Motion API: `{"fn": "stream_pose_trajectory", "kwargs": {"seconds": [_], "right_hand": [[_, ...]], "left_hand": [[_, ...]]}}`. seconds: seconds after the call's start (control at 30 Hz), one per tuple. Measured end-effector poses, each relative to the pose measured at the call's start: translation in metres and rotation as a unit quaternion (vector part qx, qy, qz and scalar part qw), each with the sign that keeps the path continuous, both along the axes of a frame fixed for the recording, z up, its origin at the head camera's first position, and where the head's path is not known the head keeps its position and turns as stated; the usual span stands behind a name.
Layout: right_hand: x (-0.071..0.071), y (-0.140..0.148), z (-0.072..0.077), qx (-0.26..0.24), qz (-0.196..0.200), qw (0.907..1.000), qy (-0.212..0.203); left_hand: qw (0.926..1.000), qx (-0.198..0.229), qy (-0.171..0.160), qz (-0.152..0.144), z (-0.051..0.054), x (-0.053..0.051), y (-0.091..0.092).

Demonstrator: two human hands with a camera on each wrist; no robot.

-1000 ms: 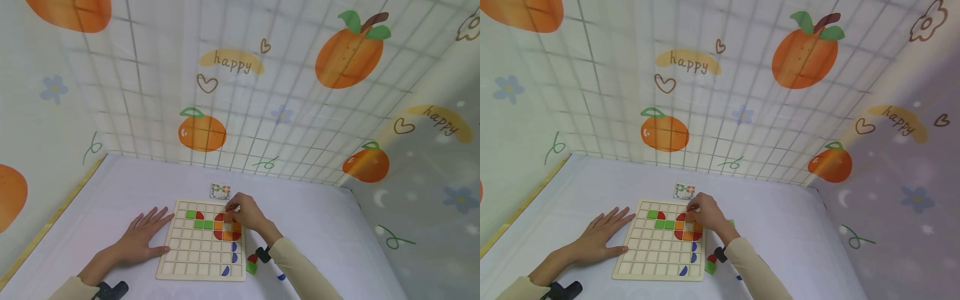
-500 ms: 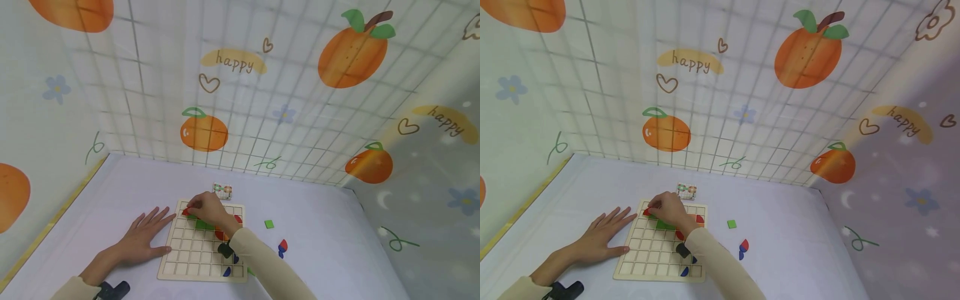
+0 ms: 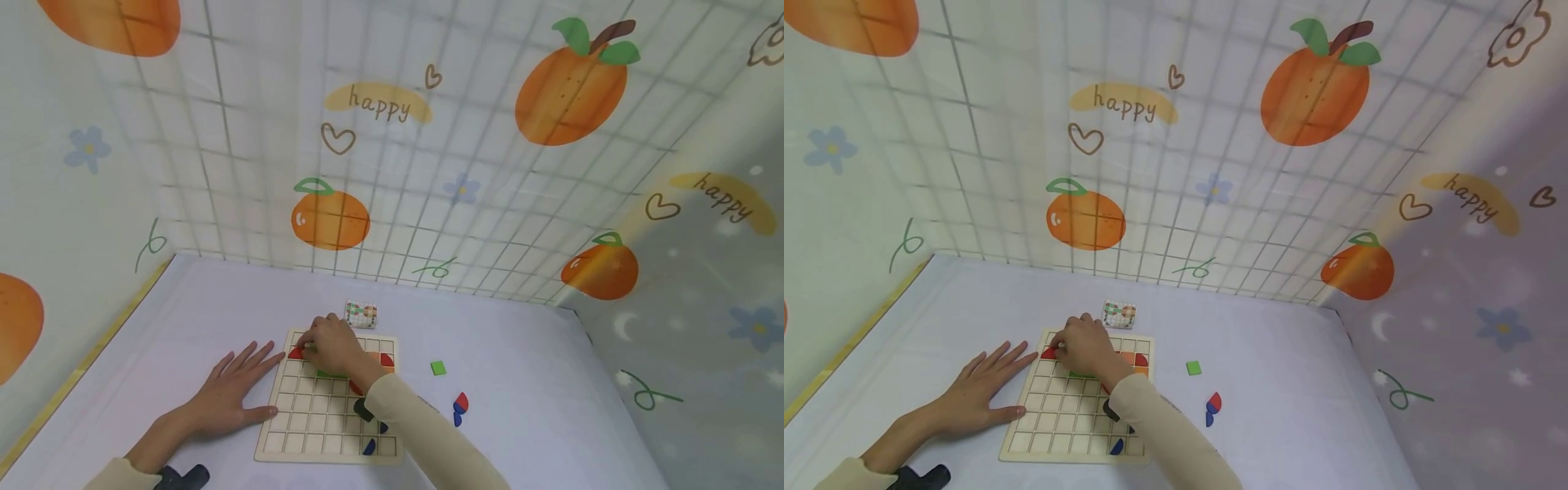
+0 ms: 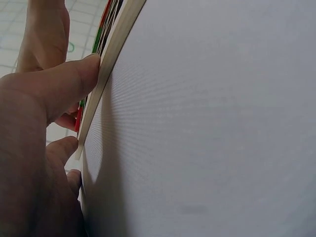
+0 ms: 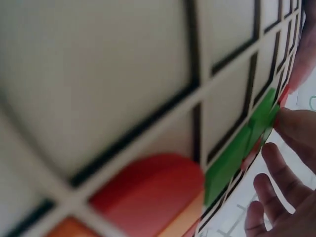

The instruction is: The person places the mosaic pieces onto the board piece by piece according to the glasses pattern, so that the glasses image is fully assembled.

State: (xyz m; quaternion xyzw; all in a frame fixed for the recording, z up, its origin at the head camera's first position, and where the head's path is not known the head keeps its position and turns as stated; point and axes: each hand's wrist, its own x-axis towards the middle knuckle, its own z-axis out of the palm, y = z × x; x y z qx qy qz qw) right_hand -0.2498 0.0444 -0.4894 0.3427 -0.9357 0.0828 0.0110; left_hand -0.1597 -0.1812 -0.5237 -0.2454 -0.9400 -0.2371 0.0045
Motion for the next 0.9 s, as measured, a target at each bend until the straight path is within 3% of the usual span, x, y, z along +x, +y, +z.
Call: {"fn": "stream_pose_trajectory", "kwargs": {"seconds": [0.23,0.57,0.73,0.9], "right_hand": [[0.006,0.026,0.002,-0.042,-0.015,0.9989,0.016],[0.021,0.101,-0.004,-0.094,-0.056,0.9937,0.022],[0.031,0.138,0.0,-0.083,-0.1,0.9915,-0.001],[0.04,0.174,0.0,-0.042,-0.138,0.9891,-0.03]], "left_hand": [[0.9997,-0.014,-0.014,0.012,-0.002,-0.003,0.001],[0.9995,-0.015,-0.022,0.018,-0.006,-0.003,0.001],[0.9995,-0.013,-0.024,0.014,-0.004,-0.002,0.002],[0.9996,-0.013,-0.021,0.014,-0.002,-0.001,0.002]]}}
